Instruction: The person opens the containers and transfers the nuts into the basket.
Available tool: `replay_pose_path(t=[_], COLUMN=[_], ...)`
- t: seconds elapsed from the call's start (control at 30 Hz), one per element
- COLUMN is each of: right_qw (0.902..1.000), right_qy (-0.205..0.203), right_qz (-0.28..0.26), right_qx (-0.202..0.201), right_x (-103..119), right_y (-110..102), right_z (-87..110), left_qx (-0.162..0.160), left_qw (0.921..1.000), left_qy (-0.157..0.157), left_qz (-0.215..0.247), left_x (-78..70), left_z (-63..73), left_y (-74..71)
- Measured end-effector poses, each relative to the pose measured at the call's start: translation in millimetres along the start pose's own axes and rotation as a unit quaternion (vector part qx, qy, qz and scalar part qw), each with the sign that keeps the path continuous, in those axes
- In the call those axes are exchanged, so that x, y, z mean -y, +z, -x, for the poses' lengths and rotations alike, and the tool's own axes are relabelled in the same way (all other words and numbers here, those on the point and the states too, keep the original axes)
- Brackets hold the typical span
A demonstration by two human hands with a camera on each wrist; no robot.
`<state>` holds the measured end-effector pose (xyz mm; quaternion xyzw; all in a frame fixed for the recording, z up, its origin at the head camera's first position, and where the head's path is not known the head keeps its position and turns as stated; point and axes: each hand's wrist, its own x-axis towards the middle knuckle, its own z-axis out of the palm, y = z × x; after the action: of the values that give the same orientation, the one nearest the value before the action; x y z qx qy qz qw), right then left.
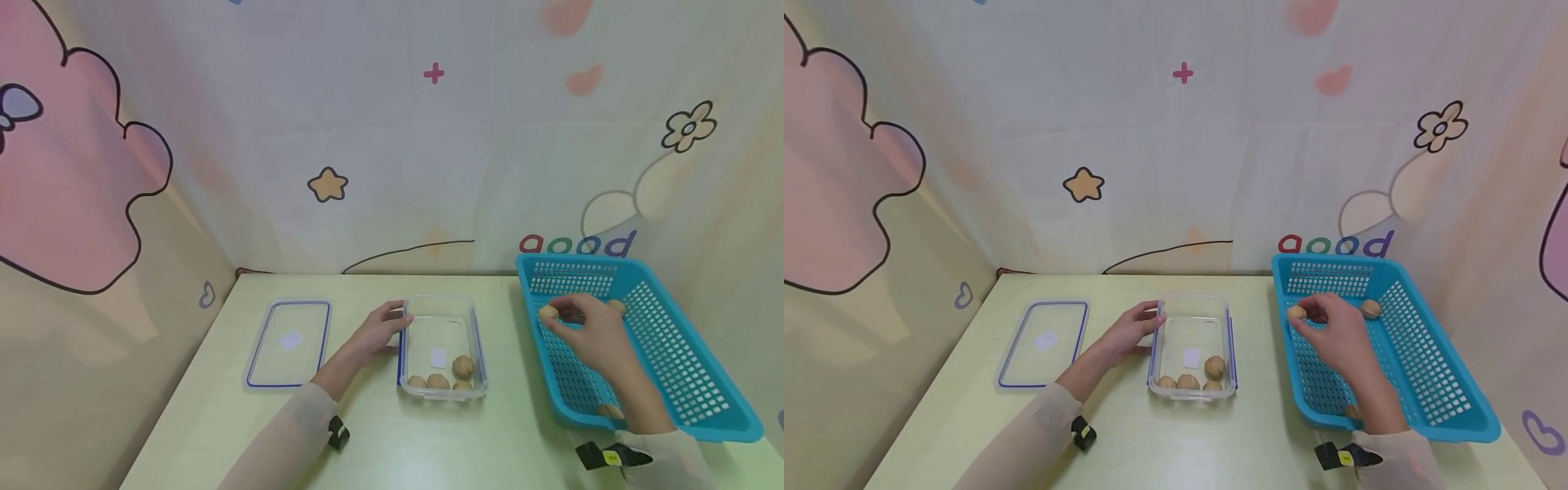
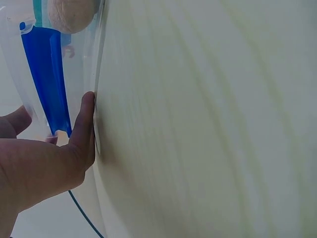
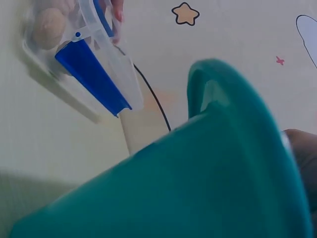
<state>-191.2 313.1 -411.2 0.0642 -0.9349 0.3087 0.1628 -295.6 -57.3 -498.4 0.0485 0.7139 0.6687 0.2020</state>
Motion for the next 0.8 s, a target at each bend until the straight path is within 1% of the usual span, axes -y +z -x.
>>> replay_pose_path(t=[0.33,0.67,0.8], right_qw=[0.9998,1.0,1.0], right_qy=[0.018,0.003,0.0], right_qz=[0.006,0.007,0.007], right_qx=[0.012,0.0,-0.003], right_x=[-7.2,-11.3,-7.4], right_y=[3.9,7.4,8.1], right_z=[5.1,5.7,5.4], left_qx=[0.003,0.004,0.006], left_qw=[1.0,1.0,1.0], left_qy=[0.003,0.001,0.0], left_qz=[0.006,0.005,0.002], left_x=[1.2,2.7,2.7], left_z=[-0.2,-0.7,-1.0], left_y=[-0.5,-0.8,-1.7])
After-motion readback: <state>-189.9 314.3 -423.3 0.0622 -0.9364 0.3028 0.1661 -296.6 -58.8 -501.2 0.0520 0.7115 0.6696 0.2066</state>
